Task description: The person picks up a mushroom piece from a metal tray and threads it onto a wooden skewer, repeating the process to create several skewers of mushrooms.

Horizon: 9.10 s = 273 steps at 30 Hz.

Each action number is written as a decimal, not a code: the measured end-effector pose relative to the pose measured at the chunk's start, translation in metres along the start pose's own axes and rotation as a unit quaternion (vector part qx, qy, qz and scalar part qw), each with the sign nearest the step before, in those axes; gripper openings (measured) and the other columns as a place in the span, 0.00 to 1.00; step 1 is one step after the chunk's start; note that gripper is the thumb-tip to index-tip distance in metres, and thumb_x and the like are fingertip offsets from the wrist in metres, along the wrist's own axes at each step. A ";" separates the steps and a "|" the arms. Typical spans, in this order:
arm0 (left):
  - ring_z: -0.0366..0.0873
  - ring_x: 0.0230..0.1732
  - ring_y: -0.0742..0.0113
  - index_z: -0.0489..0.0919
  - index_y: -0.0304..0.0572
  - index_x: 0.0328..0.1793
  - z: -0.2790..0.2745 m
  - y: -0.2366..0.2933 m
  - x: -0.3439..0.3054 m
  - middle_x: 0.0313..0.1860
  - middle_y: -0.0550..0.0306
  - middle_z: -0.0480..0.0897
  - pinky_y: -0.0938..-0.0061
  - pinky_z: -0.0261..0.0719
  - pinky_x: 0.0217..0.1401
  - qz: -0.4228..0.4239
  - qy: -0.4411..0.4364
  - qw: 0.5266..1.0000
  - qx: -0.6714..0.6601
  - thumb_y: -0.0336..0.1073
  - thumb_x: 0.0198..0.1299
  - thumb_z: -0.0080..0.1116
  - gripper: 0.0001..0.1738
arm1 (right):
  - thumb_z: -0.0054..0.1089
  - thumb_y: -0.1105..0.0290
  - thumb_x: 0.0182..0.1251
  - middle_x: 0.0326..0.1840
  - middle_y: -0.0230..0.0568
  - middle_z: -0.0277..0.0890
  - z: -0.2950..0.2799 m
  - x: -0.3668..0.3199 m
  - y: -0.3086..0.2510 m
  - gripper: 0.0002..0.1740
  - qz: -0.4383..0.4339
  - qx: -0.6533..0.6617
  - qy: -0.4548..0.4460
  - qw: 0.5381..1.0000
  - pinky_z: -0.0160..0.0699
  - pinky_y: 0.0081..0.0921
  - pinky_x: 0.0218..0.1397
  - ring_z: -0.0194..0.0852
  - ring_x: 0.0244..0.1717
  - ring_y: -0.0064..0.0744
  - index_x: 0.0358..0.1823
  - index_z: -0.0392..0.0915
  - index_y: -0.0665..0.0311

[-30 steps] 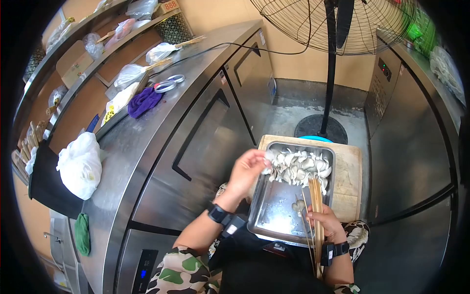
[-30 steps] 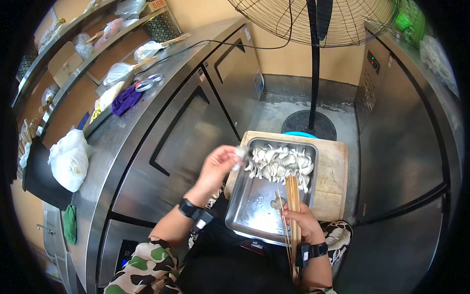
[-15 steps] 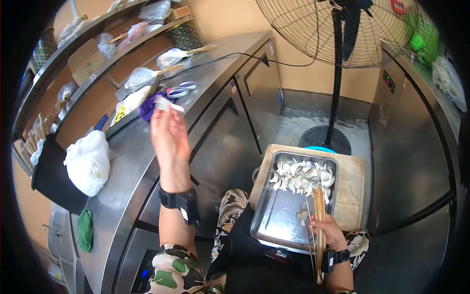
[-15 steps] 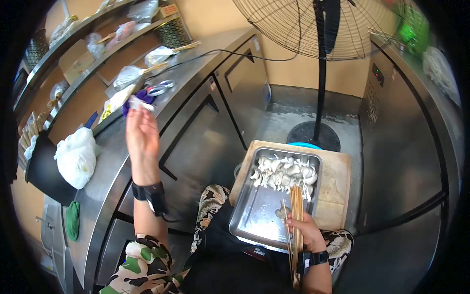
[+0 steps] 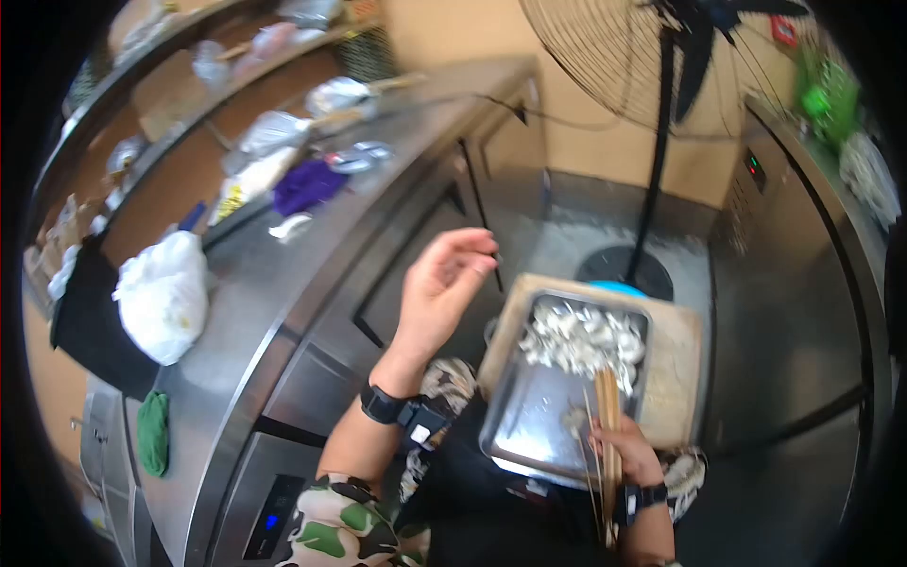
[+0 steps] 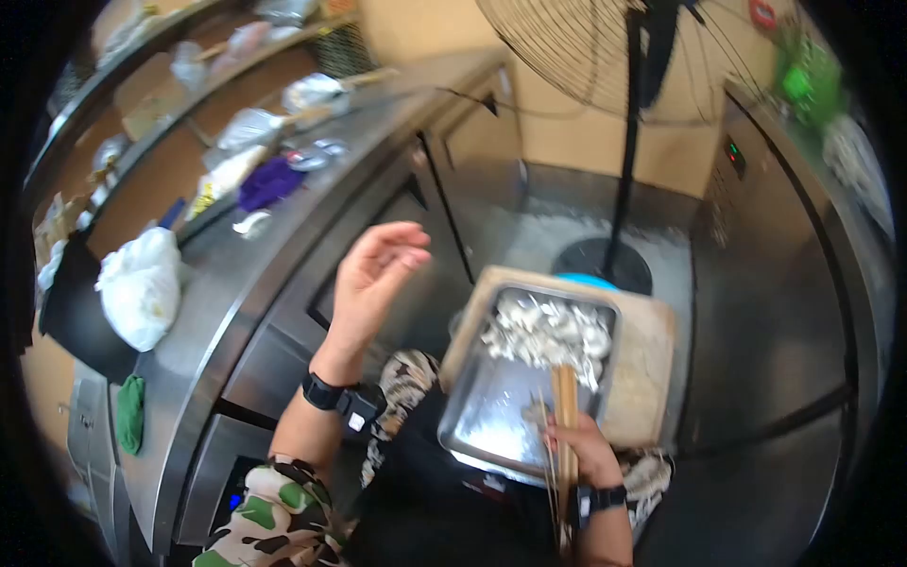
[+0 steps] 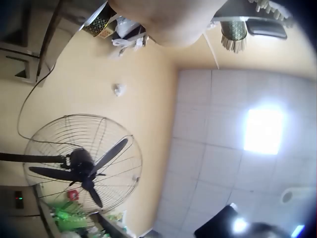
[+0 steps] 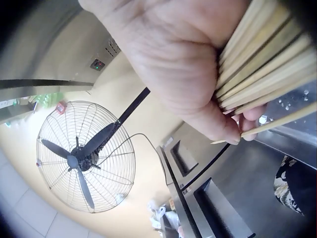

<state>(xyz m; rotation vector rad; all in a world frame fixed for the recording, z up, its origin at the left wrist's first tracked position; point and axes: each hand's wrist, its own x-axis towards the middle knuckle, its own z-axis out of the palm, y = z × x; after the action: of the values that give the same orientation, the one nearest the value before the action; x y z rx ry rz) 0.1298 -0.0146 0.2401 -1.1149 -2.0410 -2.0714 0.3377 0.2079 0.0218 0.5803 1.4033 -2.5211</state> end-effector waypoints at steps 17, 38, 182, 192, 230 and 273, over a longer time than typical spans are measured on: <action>0.81 0.33 0.59 0.80 0.38 0.37 0.061 -0.239 -0.053 0.35 0.49 0.82 0.72 0.77 0.40 -0.195 -0.111 0.913 0.341 0.32 0.49 0.58 0.09 | 0.60 0.75 0.55 0.25 0.33 0.72 -0.009 0.006 -0.003 0.09 -0.037 0.032 -0.044 0.998 0.67 0.14 0.26 0.68 0.23 0.18 0.37 0.71 0.65; 0.71 0.27 0.78 0.76 0.43 0.37 0.069 -0.223 -0.047 0.27 0.64 0.77 0.84 0.67 0.32 -0.412 -0.019 0.910 -0.040 0.33 0.55 0.60 0.06 | 0.59 0.75 0.57 0.25 0.33 0.72 -0.007 0.007 -0.006 0.08 -0.052 0.049 -0.077 0.994 0.66 0.15 0.27 0.67 0.22 0.18 0.36 0.71 0.64; 0.76 0.43 0.69 0.71 0.49 0.46 0.154 -0.150 -0.149 0.38 0.65 0.74 0.72 0.77 0.47 -0.593 0.031 0.750 -0.290 0.38 0.56 0.62 0.15 | 0.59 0.78 0.55 0.32 0.33 0.71 0.001 0.003 0.008 0.22 -0.106 -0.021 0.050 0.993 0.70 0.15 0.29 0.70 0.27 0.19 0.51 0.65 0.66; 0.76 0.42 0.70 0.70 0.46 0.44 0.159 -0.156 -0.173 0.39 0.60 0.78 0.76 0.76 0.47 -0.602 -0.017 0.731 -0.323 0.32 0.57 0.59 0.11 | 0.57 0.81 0.55 0.34 0.33 0.72 0.007 -0.002 0.007 0.21 -0.103 -0.003 0.094 0.990 0.70 0.15 0.31 0.70 0.31 0.19 0.51 0.66 0.66; 0.75 0.28 0.72 0.69 0.40 0.39 0.175 -0.190 -0.164 0.30 0.60 0.76 0.79 0.78 0.33 -0.543 0.065 0.797 -0.255 0.30 0.57 0.59 0.09 | 0.54 0.69 0.56 0.22 0.33 0.67 0.008 -0.021 -0.003 0.07 -0.107 0.143 -0.018 0.984 0.63 0.19 0.28 0.64 0.23 0.24 0.31 0.72 0.66; 0.76 0.29 0.76 0.76 0.39 0.39 0.187 -0.143 -0.131 0.29 0.61 0.79 0.85 0.75 0.32 -0.450 -0.135 0.845 -0.255 0.33 0.60 0.57 0.06 | 0.55 0.75 0.58 0.32 0.29 0.75 -0.015 -0.038 0.007 0.11 -0.066 0.085 0.089 0.990 0.72 0.16 0.31 0.72 0.29 0.18 0.44 0.75 0.65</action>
<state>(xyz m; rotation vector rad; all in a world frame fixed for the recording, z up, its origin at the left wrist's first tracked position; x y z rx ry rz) 0.2427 0.1111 0.0304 -0.4687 -2.5468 -3.1987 0.3778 0.2159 0.0254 0.7857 1.3317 -2.7728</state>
